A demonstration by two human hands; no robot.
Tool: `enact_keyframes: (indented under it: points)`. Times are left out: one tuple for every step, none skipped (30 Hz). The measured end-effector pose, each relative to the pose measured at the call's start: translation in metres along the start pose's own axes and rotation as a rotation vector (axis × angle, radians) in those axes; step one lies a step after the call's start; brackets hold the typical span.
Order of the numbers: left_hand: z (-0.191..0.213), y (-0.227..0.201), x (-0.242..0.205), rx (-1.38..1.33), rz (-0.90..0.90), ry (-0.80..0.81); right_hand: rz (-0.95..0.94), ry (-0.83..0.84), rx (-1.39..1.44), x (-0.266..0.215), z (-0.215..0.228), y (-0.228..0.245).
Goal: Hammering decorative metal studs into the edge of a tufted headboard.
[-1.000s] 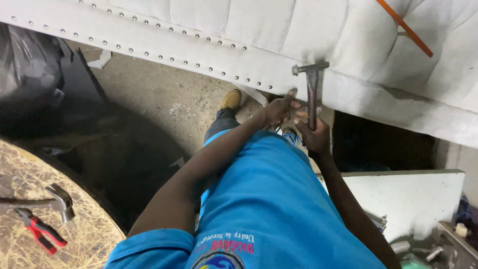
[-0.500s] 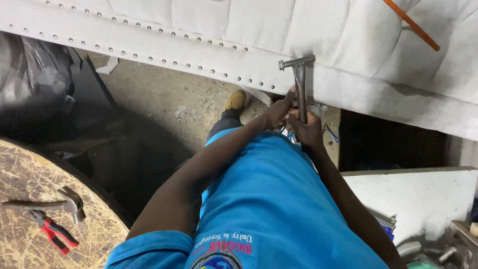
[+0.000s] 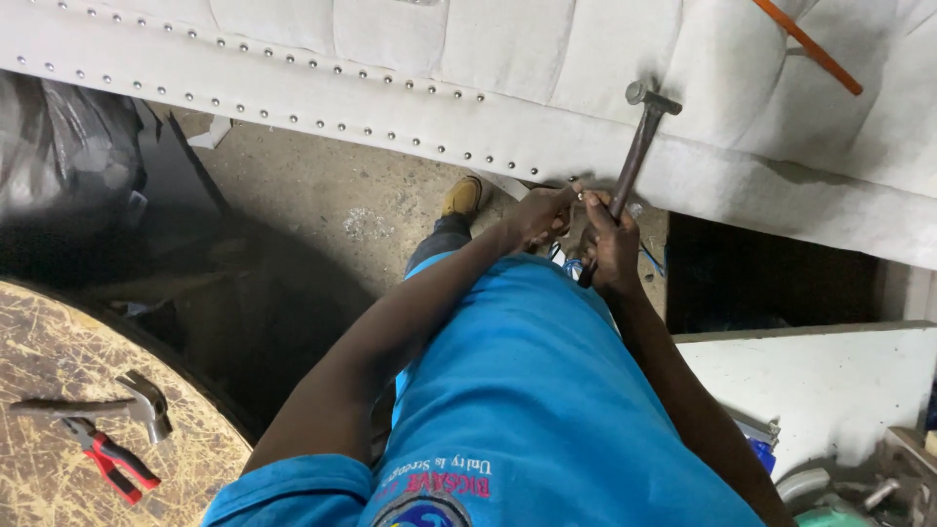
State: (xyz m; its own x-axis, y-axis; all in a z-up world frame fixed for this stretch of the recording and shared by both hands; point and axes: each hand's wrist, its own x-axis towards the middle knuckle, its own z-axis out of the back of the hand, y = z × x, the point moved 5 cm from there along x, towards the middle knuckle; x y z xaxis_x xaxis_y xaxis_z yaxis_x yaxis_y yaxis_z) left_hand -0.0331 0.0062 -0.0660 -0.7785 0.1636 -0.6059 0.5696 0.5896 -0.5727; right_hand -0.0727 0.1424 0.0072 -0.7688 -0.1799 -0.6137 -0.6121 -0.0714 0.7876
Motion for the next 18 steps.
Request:
enact_keyframes:
  points:
    - [-0.001,0.005,0.006,0.002,0.003,0.002,-0.001,-0.003,0.002,0.0,-0.001,-0.001]
    - [-0.002,0.004,0.011,-0.013,-0.128,0.019,0.001,-0.018,0.04,-0.001,-0.001,-0.001]
    - [-0.005,0.003,0.016,-0.028,-0.259,0.039,0.004,-0.035,0.078,-0.001,0.0,-0.001]
    - [-0.009,-0.001,0.011,-0.027,-0.256,0.043,0.005,-0.04,0.079,0.001,0.001,-0.002]
    - [-0.013,-0.007,0.006,-0.035,-0.3,0.035,-0.003,-0.041,0.104,0.004,0.002,-0.003]
    - [-0.017,-0.013,0.001,-0.042,-0.343,0.028,-0.011,-0.043,0.128,0.007,0.004,-0.005]
    - [-0.02,-0.016,-0.001,-0.041,-0.341,0.031,-0.011,-0.046,0.13,0.004,0.002,-0.001]
    - [-0.021,-0.019,-0.004,-0.04,-0.349,-0.017,-0.015,-0.044,0.128,0.001,-0.001,0.002]
    - [-0.021,-0.022,-0.007,-0.039,-0.358,-0.067,-0.02,-0.039,0.126,-0.001,-0.004,0.005]
    - [-0.019,-0.021,-0.005,-0.037,-0.356,-0.067,-0.02,-0.041,0.129,0.006,0.0,-0.002]
    - [-0.019,-0.02,-0.004,-0.045,-0.353,-0.056,-0.04,-0.013,0.144,0.013,0.004,-0.01]
    - [-0.019,-0.018,-0.002,-0.053,-0.35,-0.045,-0.059,0.015,0.16,0.02,0.007,-0.018]
    - [-0.02,-0.02,0.002,-0.052,-0.347,-0.043,-0.06,0.013,0.162,0.022,0.01,-0.021]
    - [-0.022,-0.022,0.005,-0.064,-0.361,-0.021,-0.072,0.026,0.17,0.024,0.011,-0.025]
    - [-0.024,-0.025,0.009,-0.075,-0.375,0.001,-0.083,0.04,0.179,0.026,0.013,-0.029]
    - [-0.022,-0.021,0.009,-0.074,-0.374,0.003,-0.083,0.038,0.181,0.025,0.012,-0.026]
    - [-0.02,-0.017,0.009,-0.079,-0.359,0.013,-0.093,0.044,0.184,0.023,0.011,-0.024]
    - [-0.018,-0.012,0.009,-0.083,-0.344,0.024,-0.103,0.05,0.186,0.021,0.011,-0.023]
